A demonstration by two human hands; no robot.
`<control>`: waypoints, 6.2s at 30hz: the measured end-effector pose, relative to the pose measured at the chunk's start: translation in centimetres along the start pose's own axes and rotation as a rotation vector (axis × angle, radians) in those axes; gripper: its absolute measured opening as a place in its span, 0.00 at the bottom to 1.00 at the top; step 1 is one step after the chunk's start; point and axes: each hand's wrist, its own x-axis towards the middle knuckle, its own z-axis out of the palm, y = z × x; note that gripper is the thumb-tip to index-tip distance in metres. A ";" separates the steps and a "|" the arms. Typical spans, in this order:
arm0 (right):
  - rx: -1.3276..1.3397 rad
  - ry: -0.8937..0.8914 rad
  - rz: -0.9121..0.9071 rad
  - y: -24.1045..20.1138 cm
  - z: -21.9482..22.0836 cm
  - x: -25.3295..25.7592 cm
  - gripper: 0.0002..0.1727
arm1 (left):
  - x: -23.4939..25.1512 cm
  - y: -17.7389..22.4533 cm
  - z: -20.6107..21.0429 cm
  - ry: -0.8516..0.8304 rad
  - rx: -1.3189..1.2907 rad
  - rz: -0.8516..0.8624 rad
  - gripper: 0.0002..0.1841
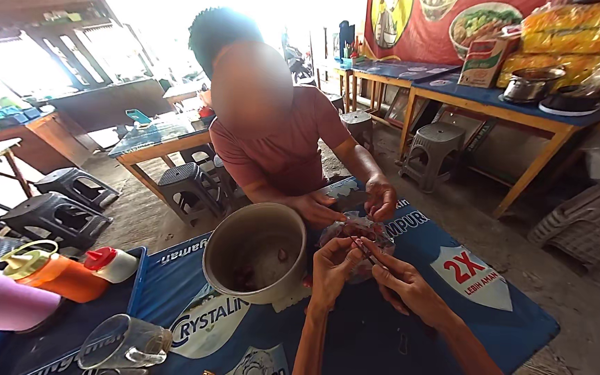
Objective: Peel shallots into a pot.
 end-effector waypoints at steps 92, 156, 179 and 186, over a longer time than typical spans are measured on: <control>0.402 0.187 0.243 1.3 -0.3 4.1 0.16 | -0.1 -3.7 0.3 0.132 -0.063 -0.190 0.14; 0.559 0.083 0.302 1.2 0.2 5.6 0.13 | 0.4 -2.8 0.5 0.238 -0.147 -0.194 0.13; 0.289 0.029 0.249 1.3 -0.8 5.8 0.24 | 0.8 -2.8 0.0 0.251 0.107 -0.004 0.09; 0.423 0.045 0.308 0.9 -0.7 5.7 0.25 | 0.9 -2.5 0.1 0.228 -0.007 -0.074 0.13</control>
